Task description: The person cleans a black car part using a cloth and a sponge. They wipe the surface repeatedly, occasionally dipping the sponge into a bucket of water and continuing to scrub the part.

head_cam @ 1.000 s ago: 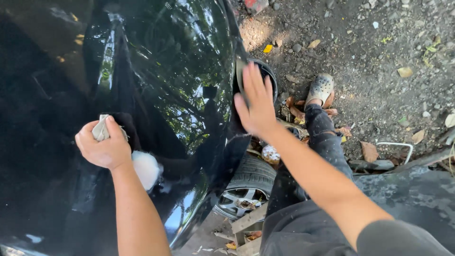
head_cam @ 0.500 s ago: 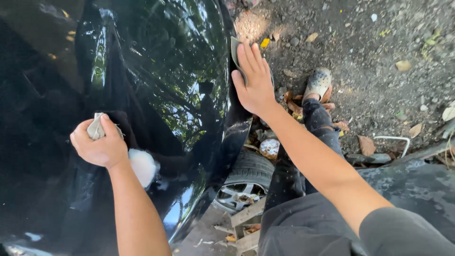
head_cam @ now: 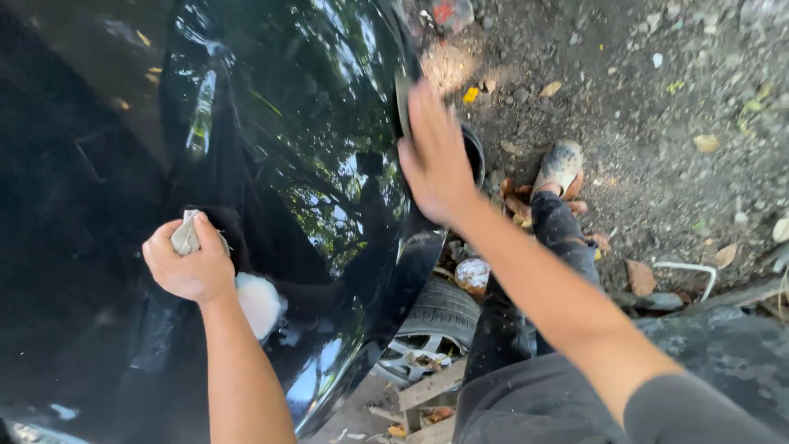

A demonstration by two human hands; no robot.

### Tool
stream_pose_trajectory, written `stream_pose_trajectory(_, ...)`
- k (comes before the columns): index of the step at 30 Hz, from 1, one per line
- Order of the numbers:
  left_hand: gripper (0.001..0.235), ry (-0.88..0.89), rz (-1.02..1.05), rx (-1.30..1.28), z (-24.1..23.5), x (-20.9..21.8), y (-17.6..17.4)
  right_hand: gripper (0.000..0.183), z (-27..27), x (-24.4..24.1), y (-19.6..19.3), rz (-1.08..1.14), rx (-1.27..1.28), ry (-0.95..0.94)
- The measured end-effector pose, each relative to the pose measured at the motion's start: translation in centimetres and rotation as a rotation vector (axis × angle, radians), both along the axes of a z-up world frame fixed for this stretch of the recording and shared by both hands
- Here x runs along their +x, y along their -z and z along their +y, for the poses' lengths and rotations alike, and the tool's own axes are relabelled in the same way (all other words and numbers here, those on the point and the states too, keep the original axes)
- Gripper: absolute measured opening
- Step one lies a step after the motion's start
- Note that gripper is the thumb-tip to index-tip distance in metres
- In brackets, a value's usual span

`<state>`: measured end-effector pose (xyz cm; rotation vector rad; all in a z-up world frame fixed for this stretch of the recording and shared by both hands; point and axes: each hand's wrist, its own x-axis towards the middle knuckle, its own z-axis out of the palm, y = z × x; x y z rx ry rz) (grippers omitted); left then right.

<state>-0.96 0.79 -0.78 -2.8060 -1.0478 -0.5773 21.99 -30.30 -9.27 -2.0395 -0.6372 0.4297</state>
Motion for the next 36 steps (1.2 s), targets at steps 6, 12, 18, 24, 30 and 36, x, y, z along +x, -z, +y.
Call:
stream_pose_trajectory(6, 0.024, 0.009, -0.042, -0.026, -0.8, 0.7, -0.4, 0.066, -0.2, -1.1, 2.6, -0.035, -0.015, -0.020)
stream_pose_trajectory(12, 0.023, -0.032, -0.019, -0.050, -1.8, 1.6, -0.9, 0.065, 1.7, 3.1, 0.2, 0.037, 0.013, -0.012)
stream_pose_trajectory(18, 0.023, -0.019, -0.037, -0.047, -1.0, 1.1, -0.7, 0.065, -2.1, -4.1, 1.3, -0.039, 0.090, -0.022)
stream_pose_trajectory(24, 0.023, -0.008, -0.014, -0.030, -0.8, 0.8, -0.8, 0.064, 2.9, 5.9, 2.9, 0.042, 0.076, -0.030)
stream_pose_trajectory(30, 0.024, -0.026, -0.005, -0.029, -0.8, 0.5, -0.6, 0.064, -3.7, -3.7, 1.7, -0.048, 0.194, -0.137)
stream_pose_trajectory(36, 0.020, 0.001, -0.009, -0.034, -0.8, 0.8, -0.9, 0.061, 2.7, 6.0, 3.6, 0.079, 0.162, -0.036)
